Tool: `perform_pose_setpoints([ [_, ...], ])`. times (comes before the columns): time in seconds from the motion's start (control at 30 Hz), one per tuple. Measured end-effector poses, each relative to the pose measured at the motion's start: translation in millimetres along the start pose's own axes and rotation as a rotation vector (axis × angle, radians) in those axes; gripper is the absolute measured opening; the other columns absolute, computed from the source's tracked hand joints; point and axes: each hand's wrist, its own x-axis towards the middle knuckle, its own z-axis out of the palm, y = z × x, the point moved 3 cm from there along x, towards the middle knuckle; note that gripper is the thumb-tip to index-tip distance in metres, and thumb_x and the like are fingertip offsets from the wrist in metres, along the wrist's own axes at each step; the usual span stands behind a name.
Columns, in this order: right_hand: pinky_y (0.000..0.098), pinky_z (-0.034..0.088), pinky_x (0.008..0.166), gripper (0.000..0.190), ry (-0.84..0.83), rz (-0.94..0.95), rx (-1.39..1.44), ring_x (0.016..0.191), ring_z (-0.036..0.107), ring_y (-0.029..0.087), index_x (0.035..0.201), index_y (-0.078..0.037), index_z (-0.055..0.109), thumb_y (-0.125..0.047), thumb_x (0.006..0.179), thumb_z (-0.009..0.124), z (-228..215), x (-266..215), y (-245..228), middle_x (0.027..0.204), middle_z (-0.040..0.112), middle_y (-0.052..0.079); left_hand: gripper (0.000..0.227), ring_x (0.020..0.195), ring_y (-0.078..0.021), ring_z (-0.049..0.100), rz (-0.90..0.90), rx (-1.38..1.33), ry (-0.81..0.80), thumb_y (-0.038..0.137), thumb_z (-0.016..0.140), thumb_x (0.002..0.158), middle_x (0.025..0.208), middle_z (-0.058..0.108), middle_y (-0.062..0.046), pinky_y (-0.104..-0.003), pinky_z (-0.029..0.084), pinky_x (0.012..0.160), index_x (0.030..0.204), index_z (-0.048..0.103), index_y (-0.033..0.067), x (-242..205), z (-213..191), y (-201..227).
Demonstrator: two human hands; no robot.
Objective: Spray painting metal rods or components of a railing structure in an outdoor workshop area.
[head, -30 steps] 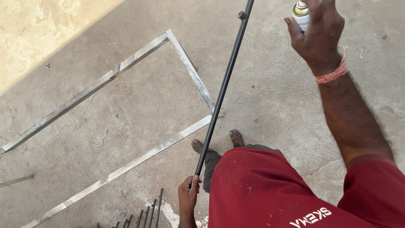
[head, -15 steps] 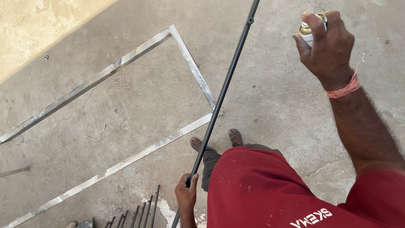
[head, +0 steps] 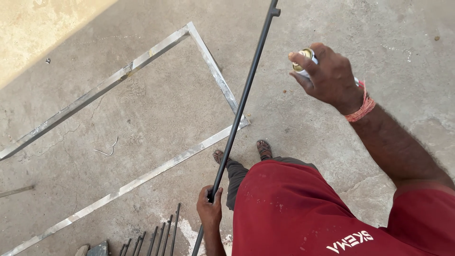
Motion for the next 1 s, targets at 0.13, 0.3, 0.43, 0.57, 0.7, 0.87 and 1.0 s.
perform_pose_setpoints([
  [0.13, 0.0325, 0.059, 0.060, 0.065, -0.032, 0.030, 0.190, 0.084, 0.069, 0.023, 0.142, -0.015, 0.047, -0.028, 0.094, 0.089, -4, 3, 1, 0.110, 0.059, 0.015, 0.023, 0.074, -0.0162, 0.065, -0.048, 0.004, -0.001, 0.021, 0.081, 0.086, 0.080, 0.069, -0.007, -0.034, 0.053, 0.068, 0.098, 0.071, 0.0051, 0, 3, -17],
  [0.3, 0.0324, 0.061, 0.065, 0.064, -0.018, 0.141, 0.136, 0.086, 0.071, 0.023, 0.149, -0.011, 0.044, -0.025, 0.104, 0.088, 13, 14, 56, 0.114, 0.059, 0.017, 0.022, 0.076, -0.0160, 0.064, -0.025, 0.002, -0.047, 0.021, 0.081, 0.086, 0.081, 0.070, -0.006, -0.033, 0.053, 0.068, 0.099, 0.073, 0.0058, 6, 7, -56],
  [0.43, 0.0357, 0.066, 0.084, 0.057, 0.113, 0.240, 0.276, 0.102, 0.075, 0.025, 0.149, -0.010, 0.038, -0.019, 0.112, 0.080, 14, 15, 84, 0.124, 0.064, 0.018, 0.025, 0.076, -0.0162, 0.062, -0.088, -0.037, -0.055, 0.021, 0.082, 0.085, 0.081, 0.068, -0.006, -0.034, 0.052, 0.068, 0.104, 0.074, 0.0061, 13, 10, -81],
  [0.57, 0.0400, 0.065, 0.085, 0.053, -0.037, 0.303, 0.511, 0.104, 0.075, 0.028, 0.145, -0.011, 0.040, -0.024, 0.112, 0.080, 12, 22, 77, 0.116, 0.068, 0.018, 0.024, 0.075, -0.0167, 0.059, -0.113, 0.013, -0.087, 0.022, 0.081, 0.088, 0.079, 0.067, -0.006, -0.033, 0.050, 0.070, 0.104, 0.074, 0.0045, 15, 7, -90],
  [0.7, 0.0428, 0.062, 0.076, 0.058, -0.159, 0.334, 0.372, 0.095, 0.074, 0.029, 0.146, -0.013, 0.043, -0.025, 0.104, 0.081, 18, 1, 60, 0.120, 0.067, 0.019, 0.027, 0.074, -0.0146, 0.058, -0.106, -0.029, -0.053, 0.022, 0.082, 0.086, 0.080, 0.065, -0.005, -0.032, 0.049, 0.067, 0.104, 0.075, 0.0038, 19, 8, -114],
  [0.87, 0.0428, 0.062, 0.077, 0.056, -0.150, 0.467, 0.294, 0.099, 0.073, 0.030, 0.145, -0.009, 0.044, -0.026, 0.107, 0.081, 33, -52, 67, 0.128, 0.063, 0.020, 0.024, 0.068, -0.0114, 0.051, -0.119, -0.121, -0.138, 0.021, 0.079, 0.090, 0.075, 0.062, -0.002, -0.029, 0.043, 0.060, 0.106, 0.075, 0.0031, 18, 6, -100],
  [1.0, 0.0425, 0.062, 0.085, 0.055, -0.060, 0.365, 0.256, 0.099, 0.072, 0.028, 0.146, -0.009, 0.045, -0.022, 0.110, 0.085, 17, -48, 54, 0.126, 0.062, 0.018, 0.023, 0.065, -0.0091, 0.050, -0.038, -0.123, -0.159, 0.022, 0.076, 0.092, 0.072, 0.061, 0.000, -0.028, 0.043, 0.059, 0.104, 0.075, 0.0024, 27, 0, -41],
])
